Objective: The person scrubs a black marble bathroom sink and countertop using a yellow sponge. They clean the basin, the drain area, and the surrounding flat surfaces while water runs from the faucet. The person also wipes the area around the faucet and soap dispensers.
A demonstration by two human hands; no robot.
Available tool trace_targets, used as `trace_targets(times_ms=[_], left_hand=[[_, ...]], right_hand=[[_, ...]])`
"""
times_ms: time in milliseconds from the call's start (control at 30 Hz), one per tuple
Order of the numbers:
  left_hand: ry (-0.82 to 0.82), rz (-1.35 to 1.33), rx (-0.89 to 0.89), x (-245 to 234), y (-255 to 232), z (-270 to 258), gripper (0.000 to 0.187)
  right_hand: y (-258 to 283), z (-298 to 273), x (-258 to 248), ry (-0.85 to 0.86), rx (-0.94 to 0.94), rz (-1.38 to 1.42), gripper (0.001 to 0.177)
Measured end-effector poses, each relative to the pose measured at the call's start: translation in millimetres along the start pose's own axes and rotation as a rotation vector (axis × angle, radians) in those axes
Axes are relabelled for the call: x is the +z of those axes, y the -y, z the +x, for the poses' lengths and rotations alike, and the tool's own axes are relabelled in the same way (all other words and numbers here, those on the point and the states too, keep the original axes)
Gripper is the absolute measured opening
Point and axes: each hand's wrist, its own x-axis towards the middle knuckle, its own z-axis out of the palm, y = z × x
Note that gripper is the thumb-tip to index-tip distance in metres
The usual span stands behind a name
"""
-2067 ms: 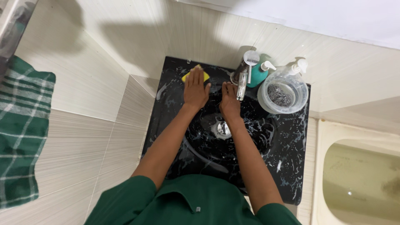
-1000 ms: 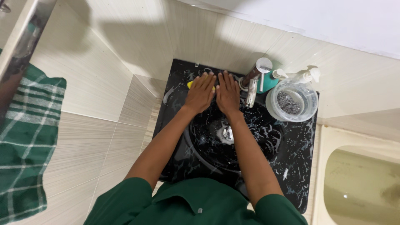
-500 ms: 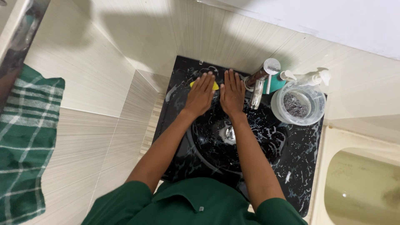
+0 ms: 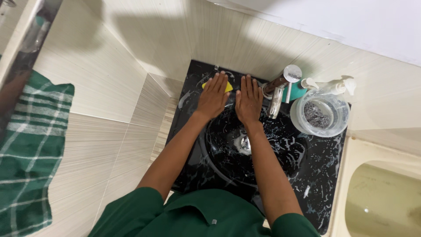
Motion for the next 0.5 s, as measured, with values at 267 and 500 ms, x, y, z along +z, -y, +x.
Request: trace_targets(times_ms=[267,500], left_hand=[[-0.040,0.132,-0.212,-2.0,17.6,3.4,0.066],[-0.056,0.052,-0.091,1.7,19.5,8.2,0.068]], right_hand=[[1.3,-0.2,0.3,-0.012,-0.010,-0.004,0.054],[9.4,5.3,11.6,0.042,-0.022,-0.021,0.056]])
